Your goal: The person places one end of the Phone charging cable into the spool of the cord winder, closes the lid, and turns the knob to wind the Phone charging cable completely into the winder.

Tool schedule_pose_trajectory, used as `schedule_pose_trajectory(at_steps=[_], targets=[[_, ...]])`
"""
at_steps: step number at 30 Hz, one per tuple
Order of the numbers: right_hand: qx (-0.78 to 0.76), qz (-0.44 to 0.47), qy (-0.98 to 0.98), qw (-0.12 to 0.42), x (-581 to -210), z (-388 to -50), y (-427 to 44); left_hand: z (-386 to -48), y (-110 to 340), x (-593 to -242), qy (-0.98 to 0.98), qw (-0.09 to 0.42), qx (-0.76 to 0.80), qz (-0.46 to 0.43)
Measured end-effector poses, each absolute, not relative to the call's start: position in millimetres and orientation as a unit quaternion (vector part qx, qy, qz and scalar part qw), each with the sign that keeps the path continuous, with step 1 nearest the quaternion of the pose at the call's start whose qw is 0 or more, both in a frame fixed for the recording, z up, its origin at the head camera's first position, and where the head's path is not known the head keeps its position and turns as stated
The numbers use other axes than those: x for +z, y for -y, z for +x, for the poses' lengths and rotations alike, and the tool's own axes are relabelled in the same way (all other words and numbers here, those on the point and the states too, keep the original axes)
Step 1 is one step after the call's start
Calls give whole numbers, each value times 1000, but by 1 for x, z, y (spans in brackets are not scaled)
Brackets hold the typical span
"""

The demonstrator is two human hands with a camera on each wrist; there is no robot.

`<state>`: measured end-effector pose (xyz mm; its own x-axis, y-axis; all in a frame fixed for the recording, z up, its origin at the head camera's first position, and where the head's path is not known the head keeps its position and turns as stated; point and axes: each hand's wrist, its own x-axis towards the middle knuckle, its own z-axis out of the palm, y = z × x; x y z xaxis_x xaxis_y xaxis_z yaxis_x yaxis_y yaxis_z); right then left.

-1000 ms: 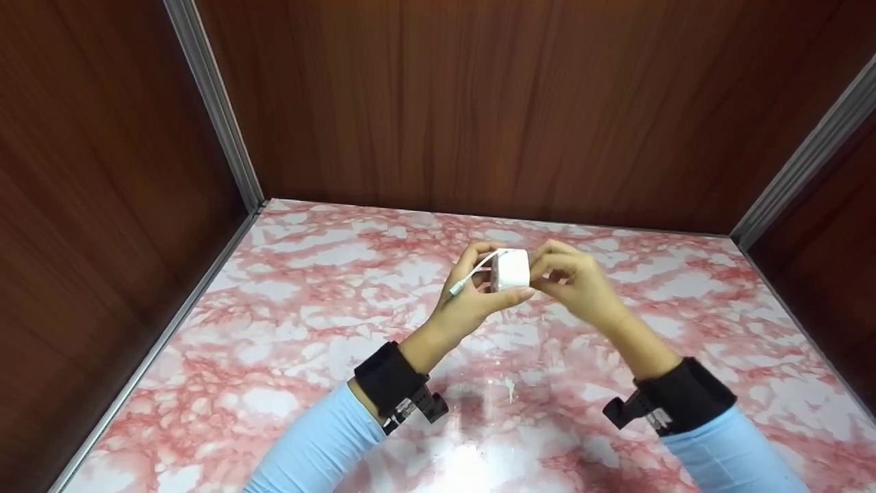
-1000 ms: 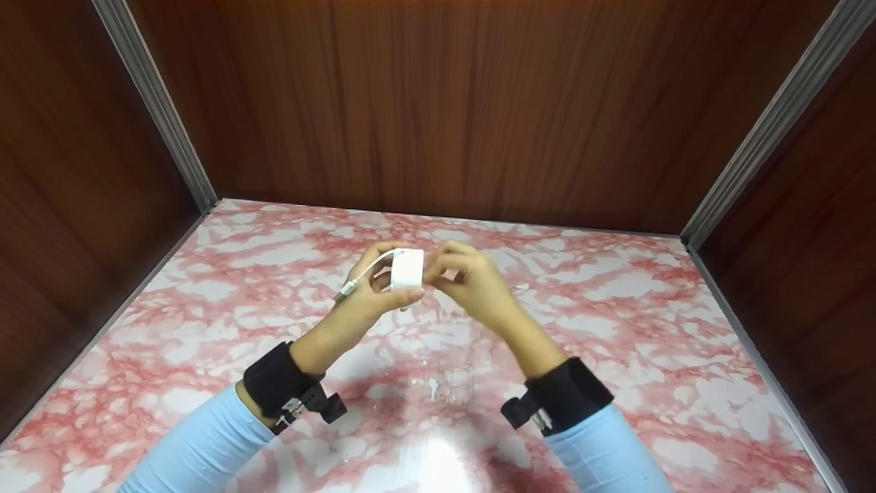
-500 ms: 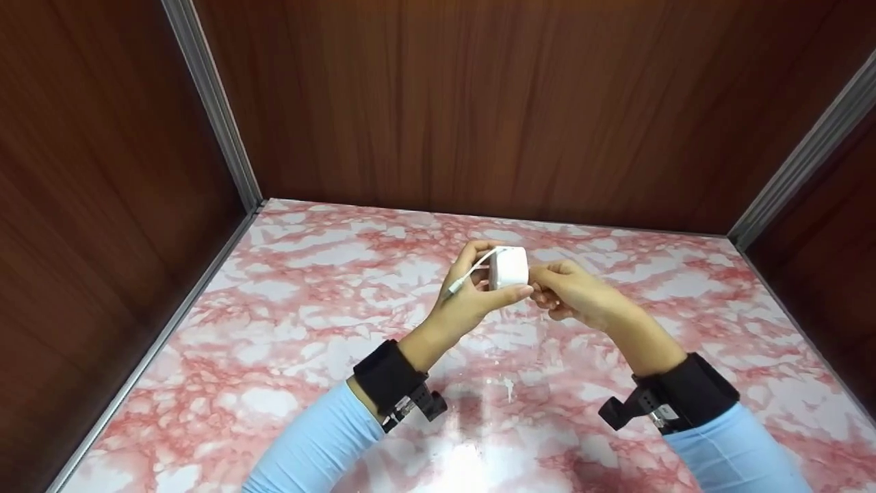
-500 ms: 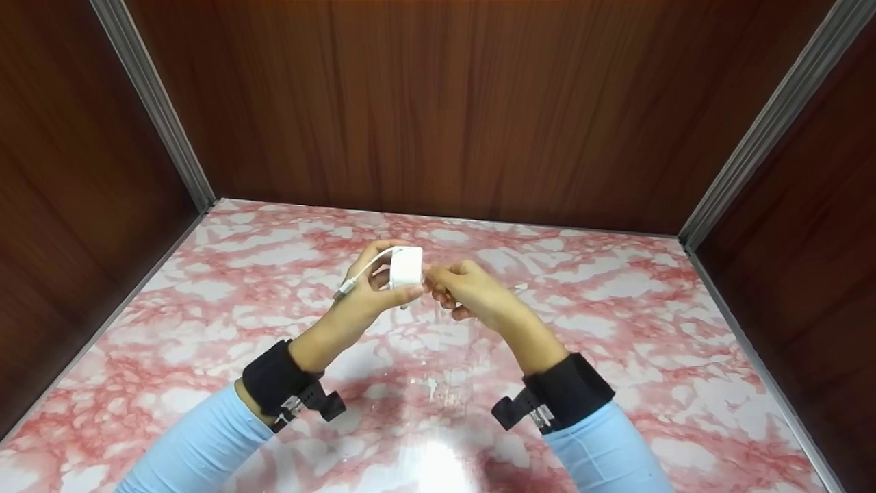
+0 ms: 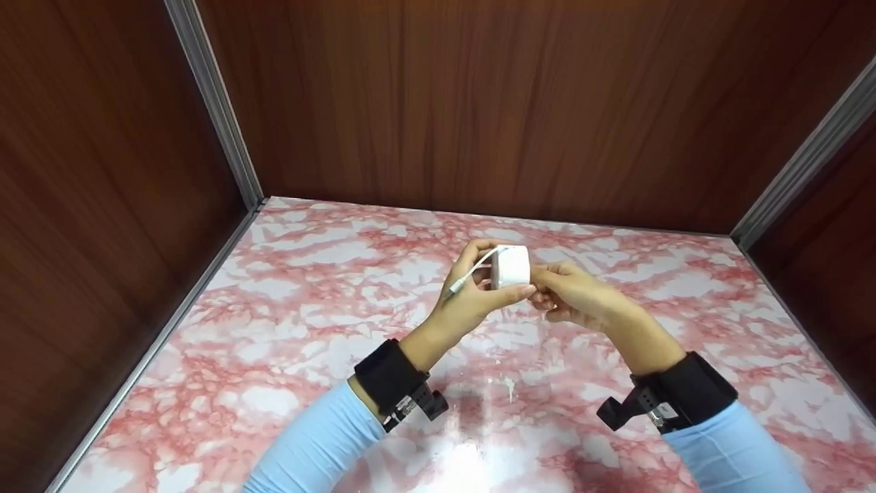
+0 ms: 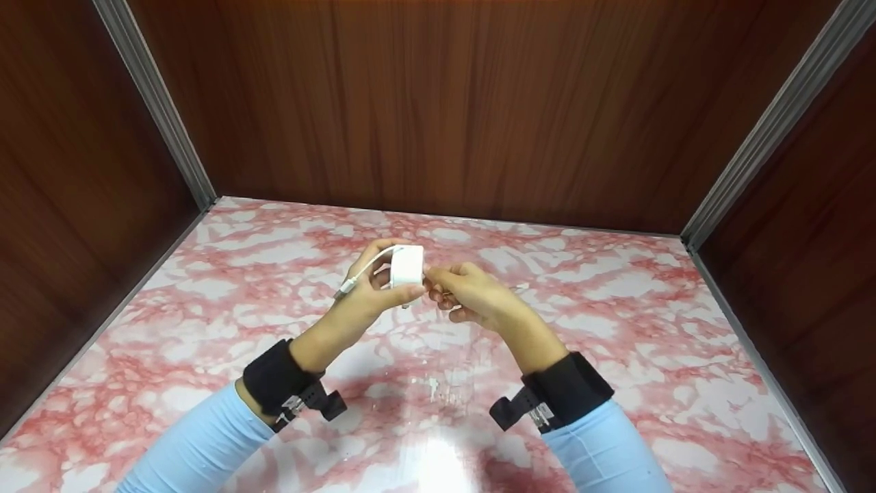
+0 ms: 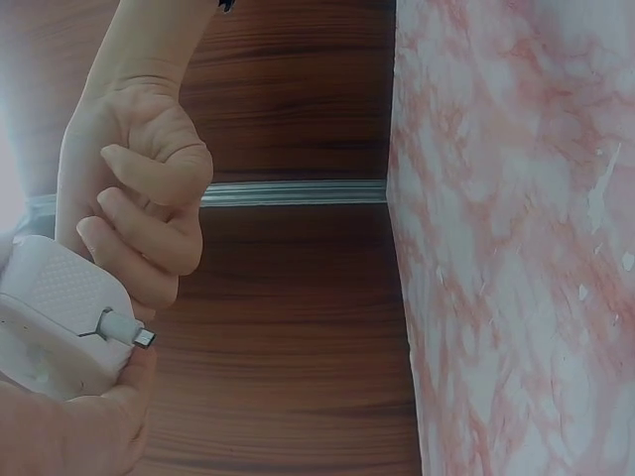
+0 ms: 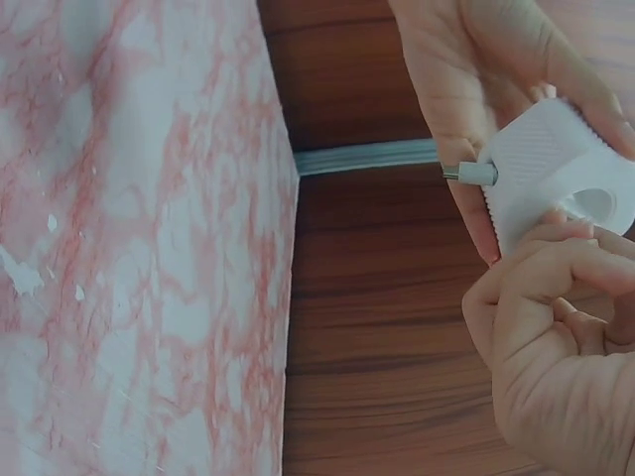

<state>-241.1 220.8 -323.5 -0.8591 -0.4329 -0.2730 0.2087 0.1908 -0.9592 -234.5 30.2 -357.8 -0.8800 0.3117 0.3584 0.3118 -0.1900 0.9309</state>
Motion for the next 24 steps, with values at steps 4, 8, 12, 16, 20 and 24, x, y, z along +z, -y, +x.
schedule_pose_trajectory(at_steps=[4,8,12,16,20,24], targets=[[-646,-67,-710,270,-323,-241,-222,-234,-30,-357,635,1,-732,-246],[-666,-70,-689,277,-324,-241,-223,-234,-31,-358,630,5,-736,-248],[-702,-88,-658,256,-325,-240,-223,-235,-31,-360,628,4,-738,-245],[-727,-112,-634,238,-327,-238,-224,-235,-29,-361,632,-2,-739,-233],[-742,-141,-612,233,-330,-237,-225,-235,-28,-360,633,-9,-739,-232],[-750,-162,-601,225,-332,-237,-224,-235,-27,-361,633,-10,-737,-235]])
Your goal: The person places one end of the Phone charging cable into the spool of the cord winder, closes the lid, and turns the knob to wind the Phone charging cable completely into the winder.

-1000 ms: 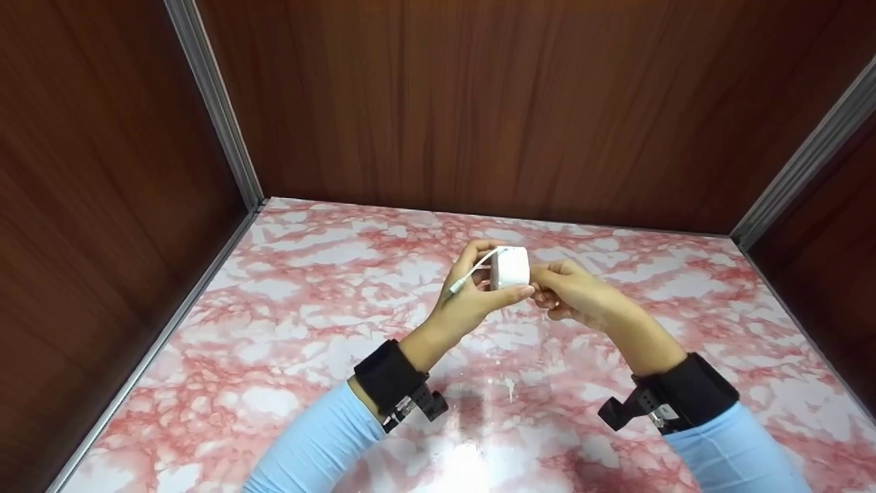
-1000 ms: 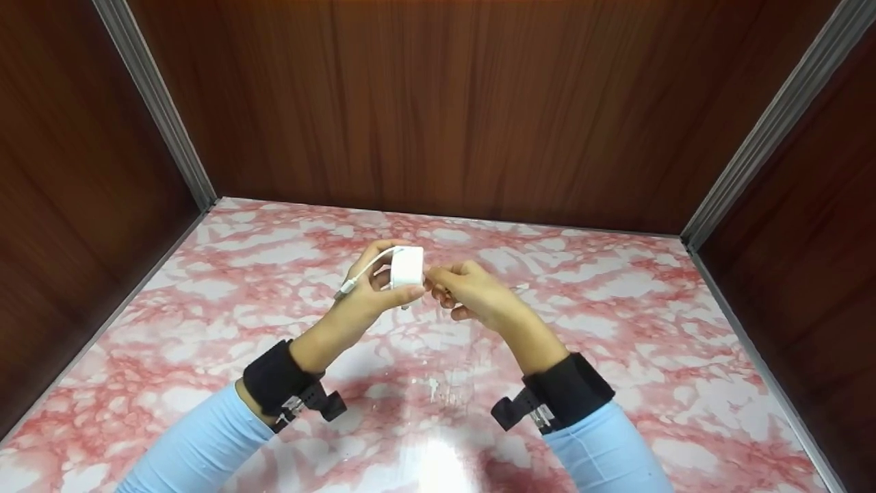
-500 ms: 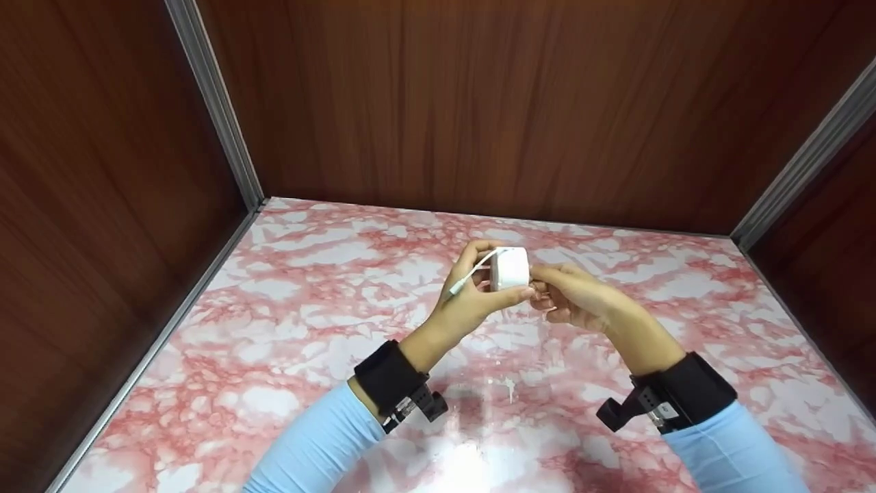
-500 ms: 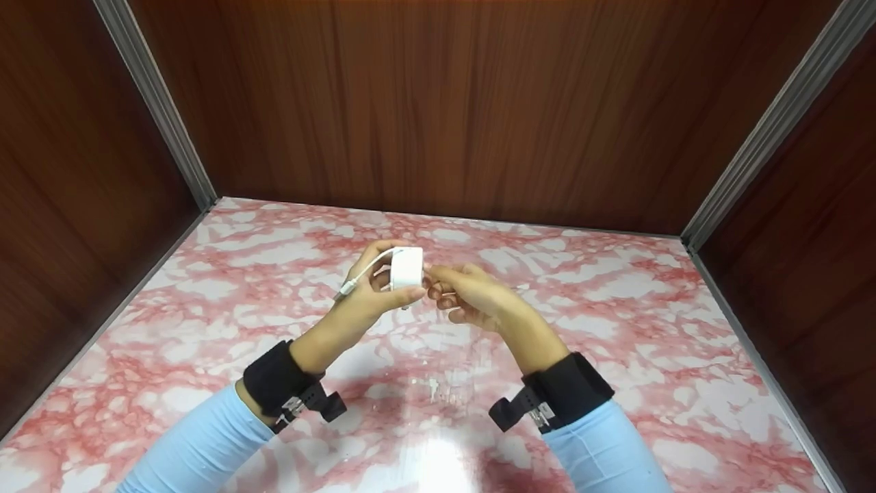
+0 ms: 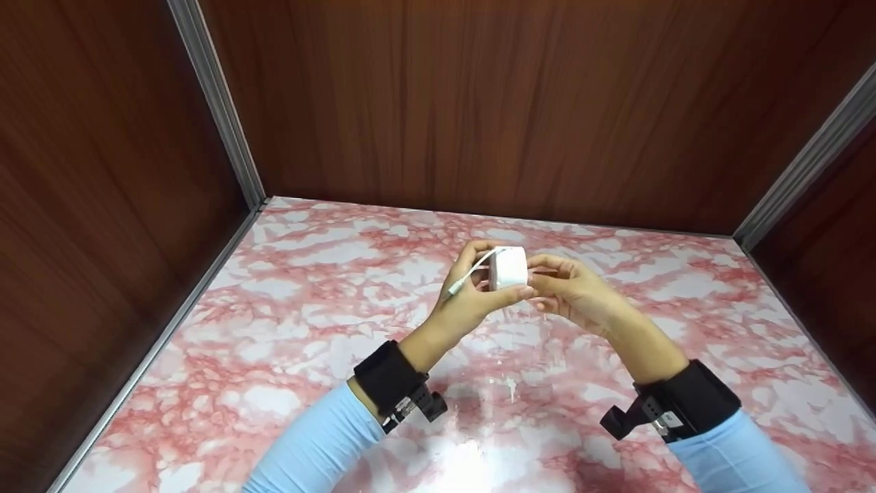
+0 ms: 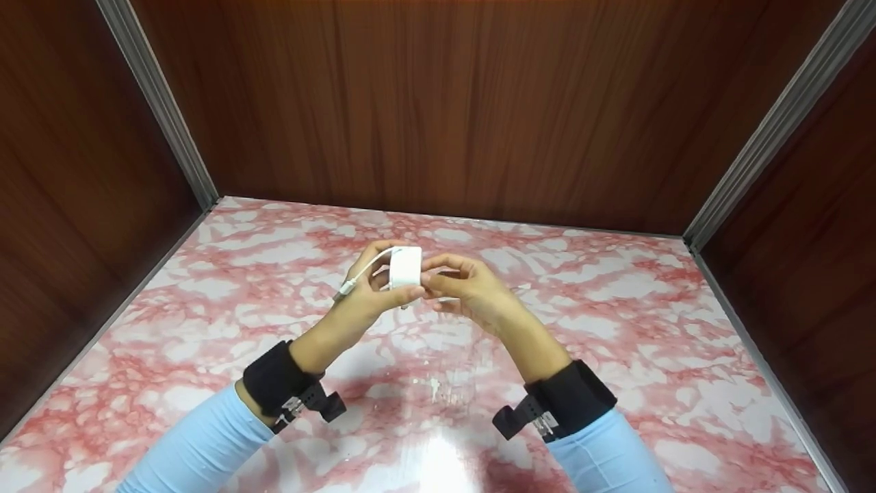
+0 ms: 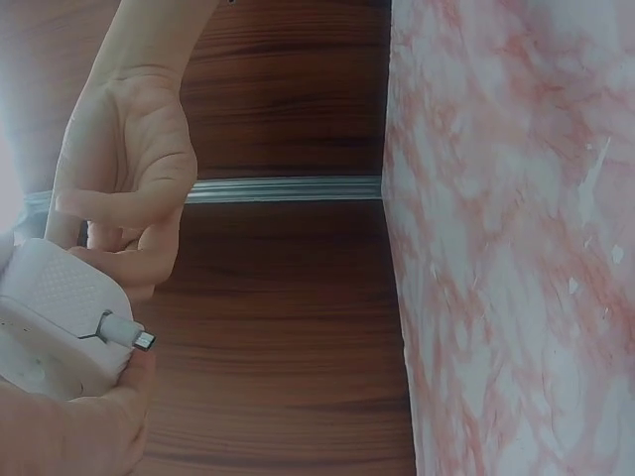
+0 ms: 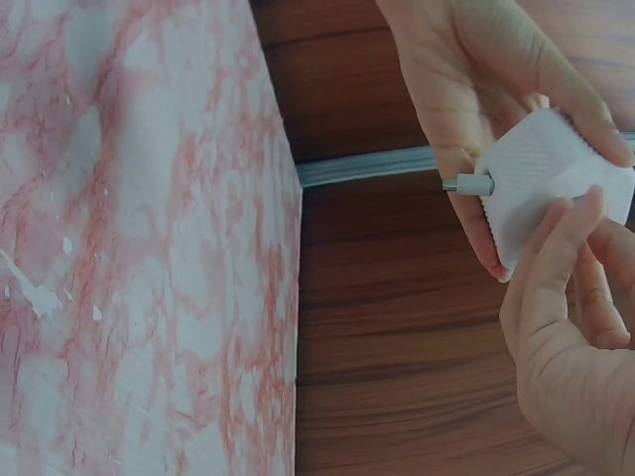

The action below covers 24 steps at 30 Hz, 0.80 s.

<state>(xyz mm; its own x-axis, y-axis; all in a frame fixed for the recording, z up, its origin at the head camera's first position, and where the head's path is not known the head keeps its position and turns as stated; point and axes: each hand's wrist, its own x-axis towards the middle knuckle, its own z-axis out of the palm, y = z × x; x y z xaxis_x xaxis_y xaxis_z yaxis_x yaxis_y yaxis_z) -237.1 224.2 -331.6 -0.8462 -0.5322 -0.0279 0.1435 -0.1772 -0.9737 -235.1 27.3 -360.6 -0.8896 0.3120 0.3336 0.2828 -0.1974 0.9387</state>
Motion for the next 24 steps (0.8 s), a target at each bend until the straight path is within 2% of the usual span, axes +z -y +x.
schedule_pose_trajectory(at_steps=[6,11,17,20,24], targets=[[-747,-137,-620,198,-327,-234,-219,-235,-28,-362,-640,-6,730,240],[-741,-105,-636,191,-324,-233,-215,-235,-28,-363,-638,0,732,239],[-730,-131,-647,177,-326,-235,-217,-235,-29,-363,-639,1,730,242],[-709,-155,-678,122,-330,-237,-216,-234,-29,-362,-642,-6,727,242],[-626,-211,-750,-36,-337,-238,-212,-235,-29,-362,-647,-13,724,241]])
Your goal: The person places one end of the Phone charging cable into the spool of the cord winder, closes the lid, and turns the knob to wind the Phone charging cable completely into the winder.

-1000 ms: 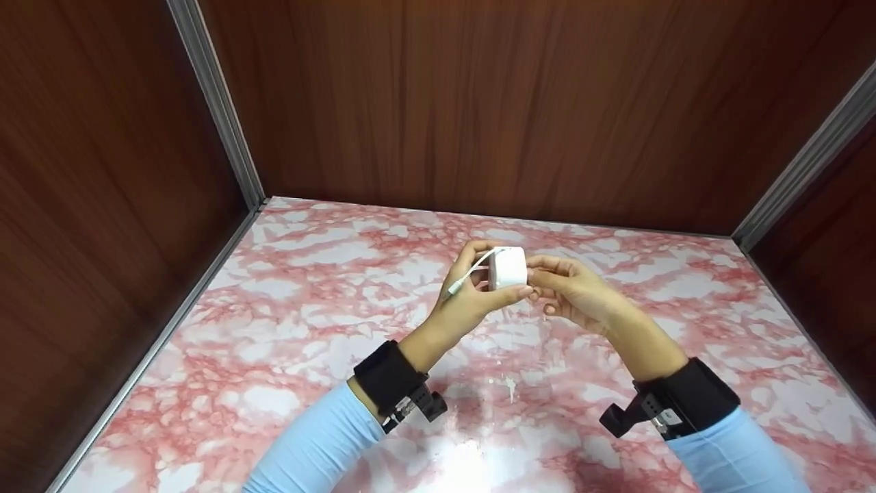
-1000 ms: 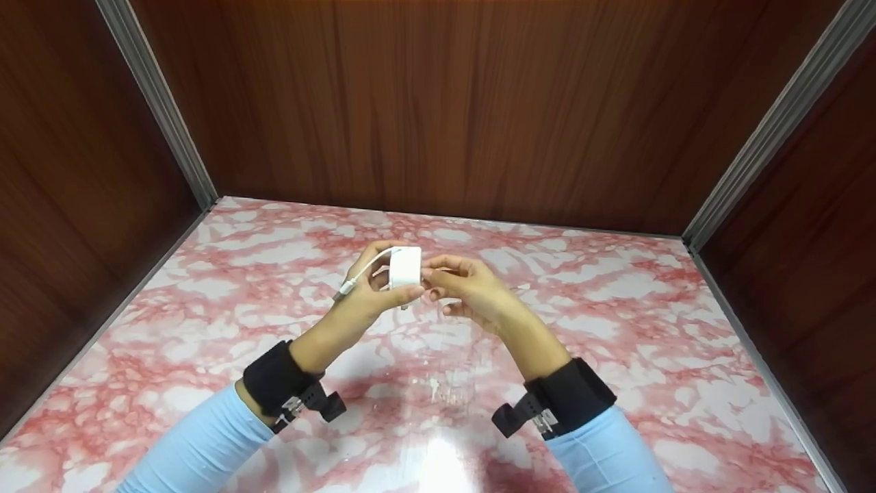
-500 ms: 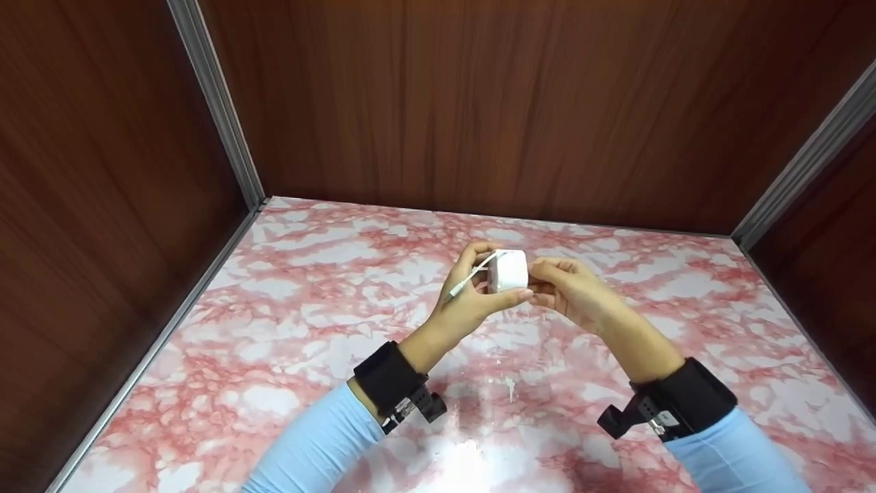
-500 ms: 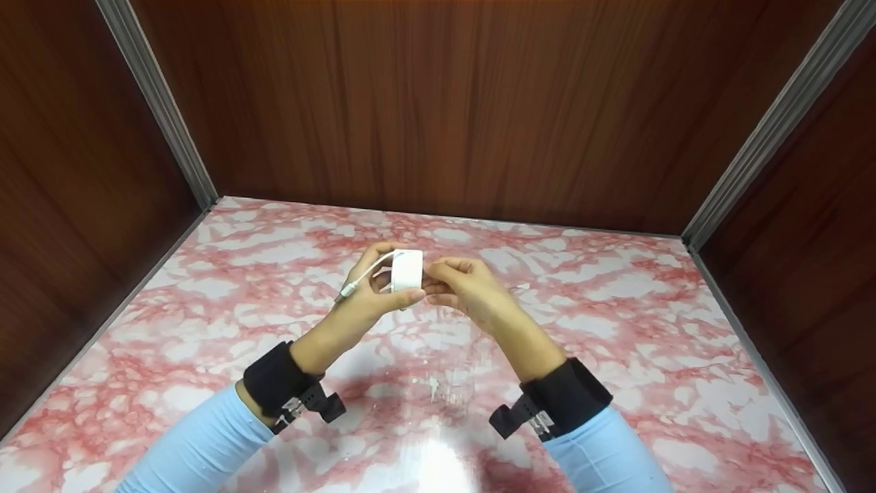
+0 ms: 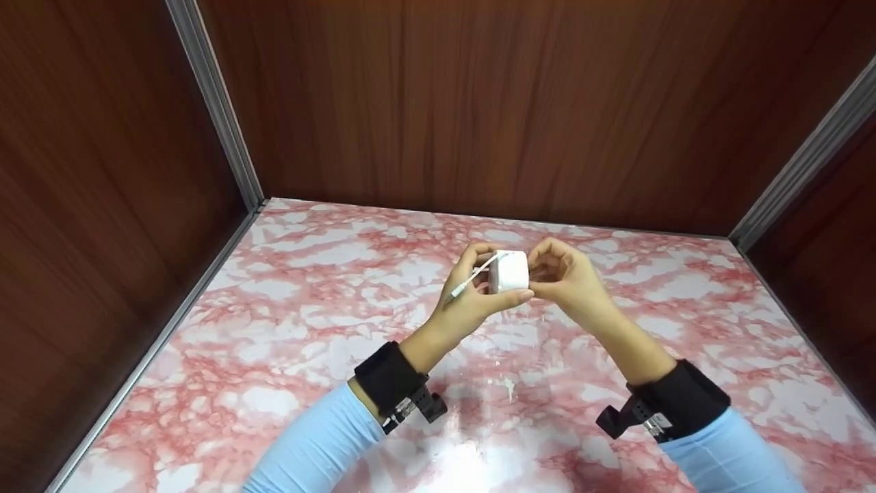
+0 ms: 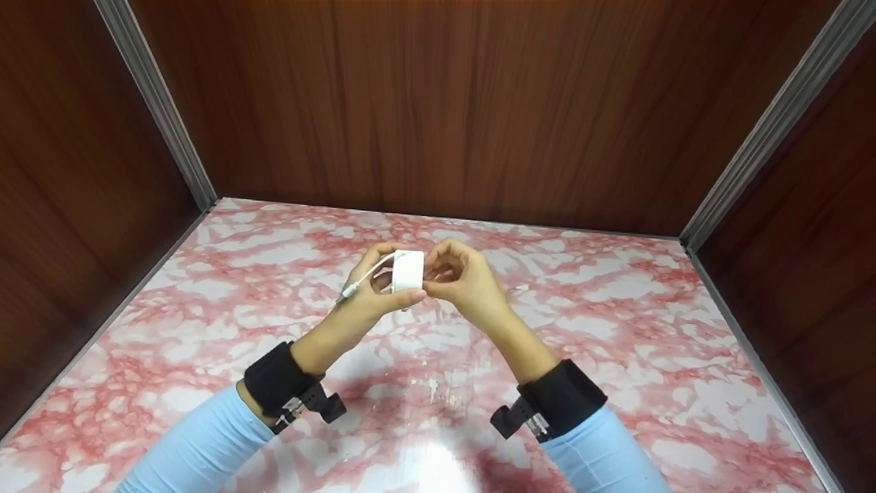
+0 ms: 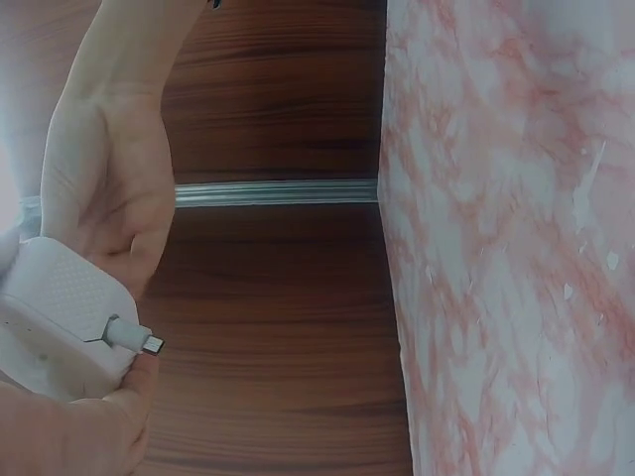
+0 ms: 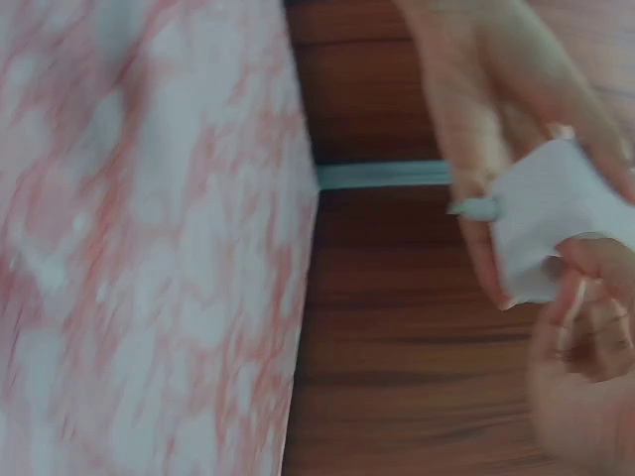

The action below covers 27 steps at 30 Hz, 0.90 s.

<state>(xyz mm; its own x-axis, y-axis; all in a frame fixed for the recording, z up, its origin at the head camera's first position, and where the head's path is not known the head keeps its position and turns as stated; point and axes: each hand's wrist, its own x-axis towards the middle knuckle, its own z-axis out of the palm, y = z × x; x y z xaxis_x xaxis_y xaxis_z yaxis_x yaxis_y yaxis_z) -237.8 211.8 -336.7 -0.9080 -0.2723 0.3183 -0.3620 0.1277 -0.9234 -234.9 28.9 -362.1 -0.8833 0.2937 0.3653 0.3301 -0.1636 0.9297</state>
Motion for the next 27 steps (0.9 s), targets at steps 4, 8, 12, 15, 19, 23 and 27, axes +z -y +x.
schedule_pose_trajectory(at_steps=[4,8,12,15,19,23,27], targets=[[517,257,792,200,-343,-235,-207,-237,-28,-363,644,14,-726,-242],[484,227,813,229,-347,-233,-204,-237,-28,-364,637,12,-735,-232],[506,194,826,156,-345,-234,-207,-237,-29,-366,638,10,-735,-228],[560,196,804,44,-338,-235,-213,-237,-29,-366,641,12,-733,-228],[628,175,751,-106,-327,-235,-221,-236,-28,-364,651,21,-722,-234],[672,147,706,-169,-321,-234,-222,-235,-28,-364,666,29,-704,-243],[704,132,677,-169,-321,-234,-220,-235,-28,-364,669,33,-701,-243]])
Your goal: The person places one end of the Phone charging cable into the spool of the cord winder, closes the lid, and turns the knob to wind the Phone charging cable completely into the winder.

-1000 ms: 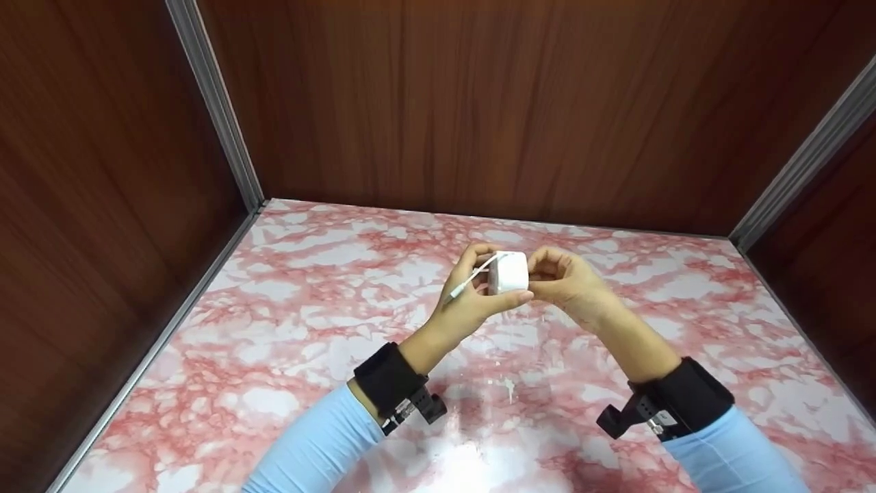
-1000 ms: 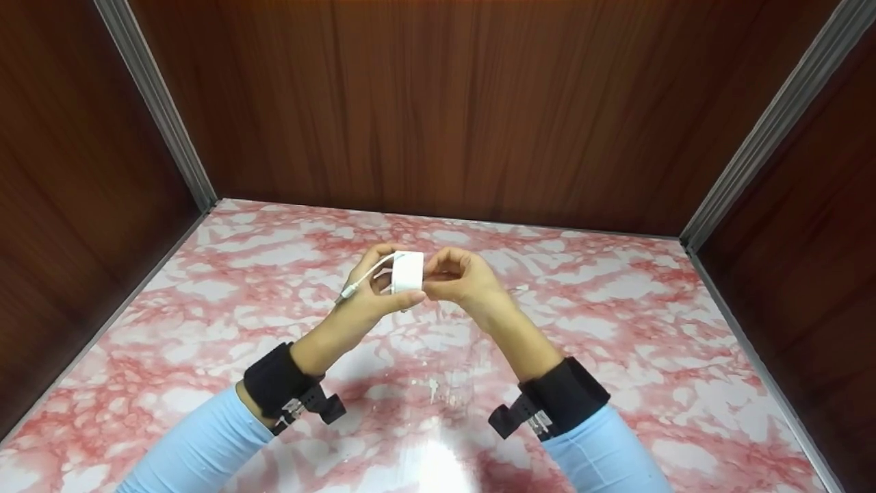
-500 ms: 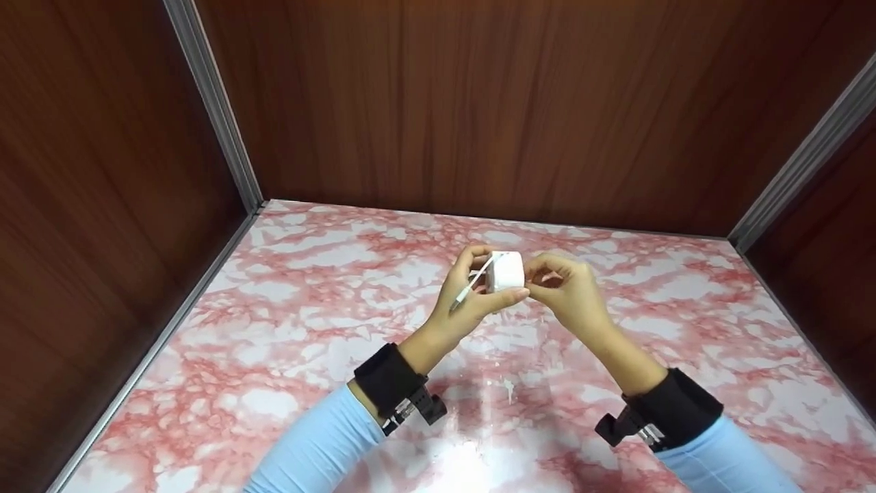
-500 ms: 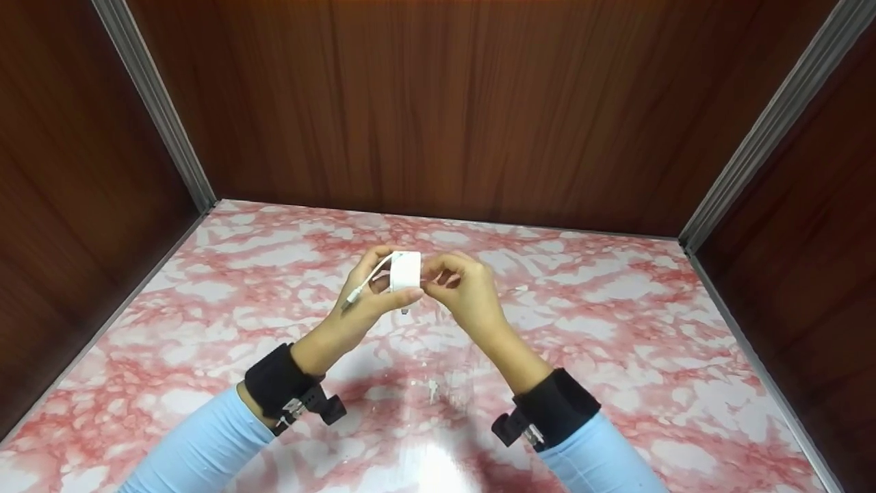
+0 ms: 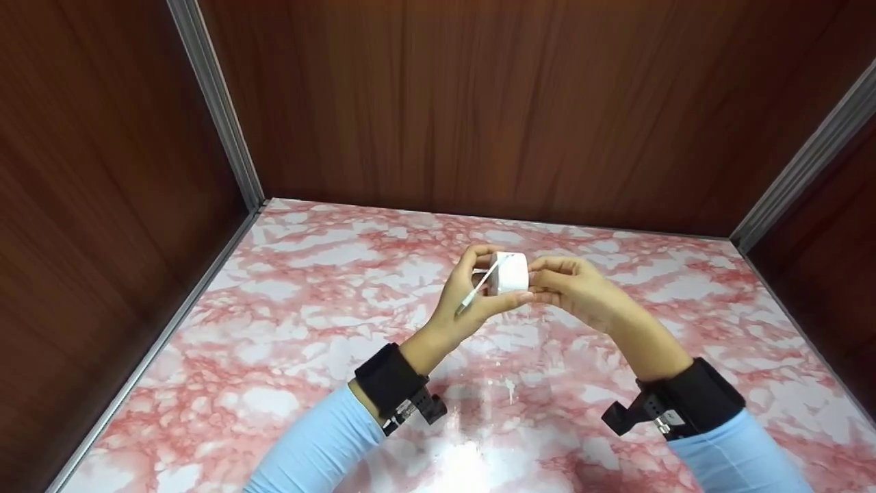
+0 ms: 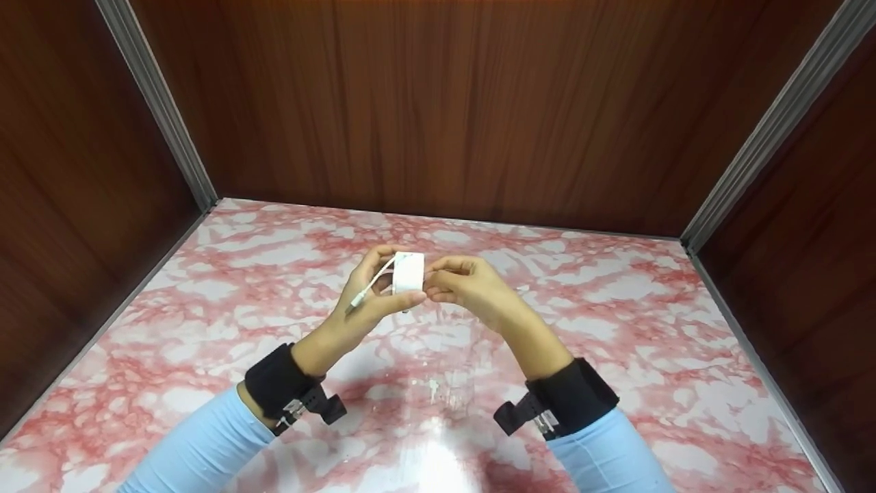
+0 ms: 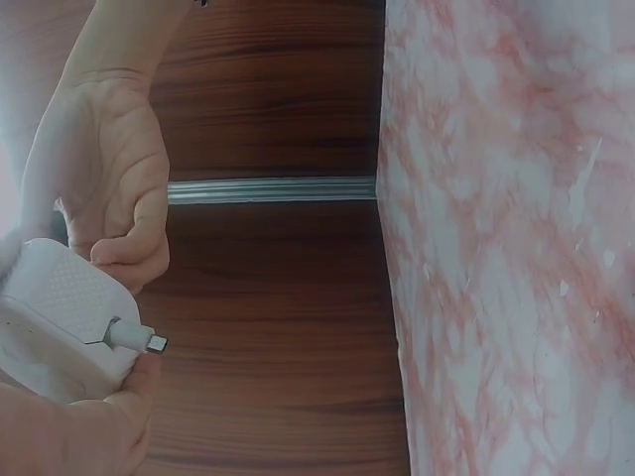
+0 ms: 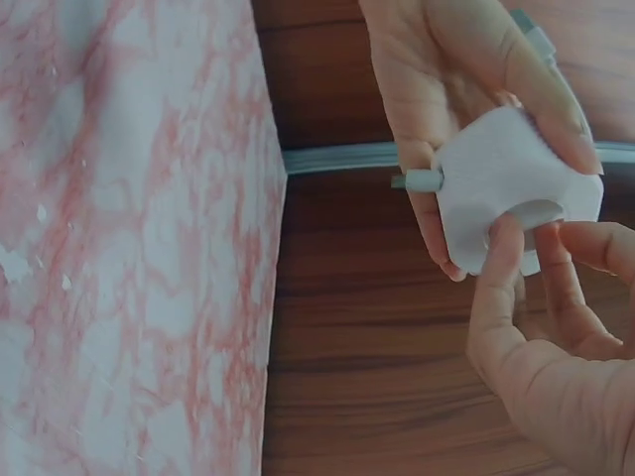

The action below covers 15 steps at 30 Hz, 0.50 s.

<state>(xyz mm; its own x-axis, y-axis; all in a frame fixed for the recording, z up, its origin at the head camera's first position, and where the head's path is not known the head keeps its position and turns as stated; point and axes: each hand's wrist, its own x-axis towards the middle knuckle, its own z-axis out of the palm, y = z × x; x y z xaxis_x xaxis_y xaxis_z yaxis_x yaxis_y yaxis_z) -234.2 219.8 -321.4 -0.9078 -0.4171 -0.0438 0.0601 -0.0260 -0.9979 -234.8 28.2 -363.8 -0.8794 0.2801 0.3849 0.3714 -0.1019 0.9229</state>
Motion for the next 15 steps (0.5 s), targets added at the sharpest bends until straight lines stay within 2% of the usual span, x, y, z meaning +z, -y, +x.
schedule_pose_trajectory(at_steps=[7,15], targets=[[-705,-144,-679,144,-327,-237,-219,-233,-29,-360,652,22,-716,-249],[-642,-113,-727,215,-319,-240,-224,-233,-29,-360,637,5,-730,-249]])
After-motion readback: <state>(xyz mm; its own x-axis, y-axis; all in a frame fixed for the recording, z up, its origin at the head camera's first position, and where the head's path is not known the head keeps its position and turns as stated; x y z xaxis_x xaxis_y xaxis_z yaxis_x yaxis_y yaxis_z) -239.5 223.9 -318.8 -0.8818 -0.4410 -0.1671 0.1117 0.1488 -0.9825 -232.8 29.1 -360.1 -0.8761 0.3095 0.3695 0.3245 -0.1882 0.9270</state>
